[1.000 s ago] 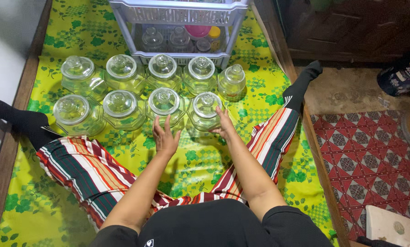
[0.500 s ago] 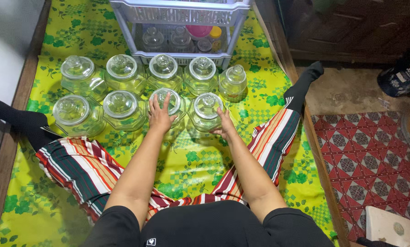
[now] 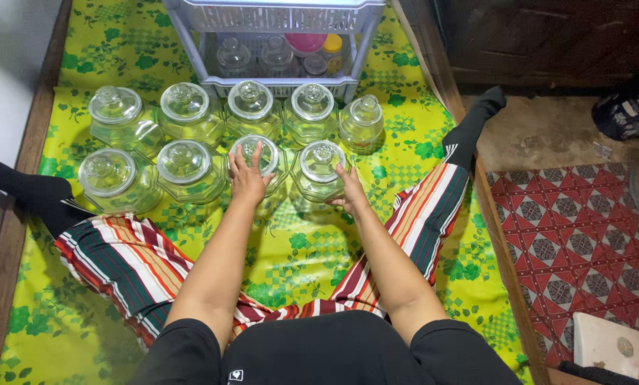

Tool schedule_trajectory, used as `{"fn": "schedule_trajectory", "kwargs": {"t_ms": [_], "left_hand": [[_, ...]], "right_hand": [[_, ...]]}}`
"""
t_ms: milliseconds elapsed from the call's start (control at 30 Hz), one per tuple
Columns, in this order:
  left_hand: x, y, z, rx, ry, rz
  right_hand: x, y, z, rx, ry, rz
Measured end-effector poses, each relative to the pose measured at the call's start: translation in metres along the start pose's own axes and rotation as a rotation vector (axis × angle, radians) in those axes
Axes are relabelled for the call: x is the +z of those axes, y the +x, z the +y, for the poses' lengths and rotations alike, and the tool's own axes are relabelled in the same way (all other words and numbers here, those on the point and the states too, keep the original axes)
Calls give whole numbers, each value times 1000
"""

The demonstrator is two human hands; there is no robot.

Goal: The person sits on a mat and systematically opens various glass jars and plastic containers. They remove lids, inspect the containers, and place the opened jars and lids into a nearby white plastic crate.

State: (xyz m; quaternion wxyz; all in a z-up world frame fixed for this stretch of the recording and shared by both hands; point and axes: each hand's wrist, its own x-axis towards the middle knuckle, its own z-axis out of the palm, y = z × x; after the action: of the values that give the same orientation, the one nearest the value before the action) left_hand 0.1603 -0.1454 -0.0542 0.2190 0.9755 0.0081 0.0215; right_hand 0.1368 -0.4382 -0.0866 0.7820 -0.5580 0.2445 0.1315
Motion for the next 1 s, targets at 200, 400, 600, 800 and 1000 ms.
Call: {"fn": "schedule_trajectory", "kwargs": {"t_ms": [200,400,600,800,1000], "left_hand": [[10,3,-6,37,12,45],[8,5,-5,14,17,15],[0,2,0,-7,0,-11],[0,2,1,-29,-14,-37],[2,5,1,-13,-2,-9]], "right_hand": [[2,-7,-5,14,12,28],[3,-8,-5,-18,14,0],[3,-9,-5,-24,13,-4],[2,-10,-4,-3,13,1],[3,-9,-6,-24,14,1]]}}
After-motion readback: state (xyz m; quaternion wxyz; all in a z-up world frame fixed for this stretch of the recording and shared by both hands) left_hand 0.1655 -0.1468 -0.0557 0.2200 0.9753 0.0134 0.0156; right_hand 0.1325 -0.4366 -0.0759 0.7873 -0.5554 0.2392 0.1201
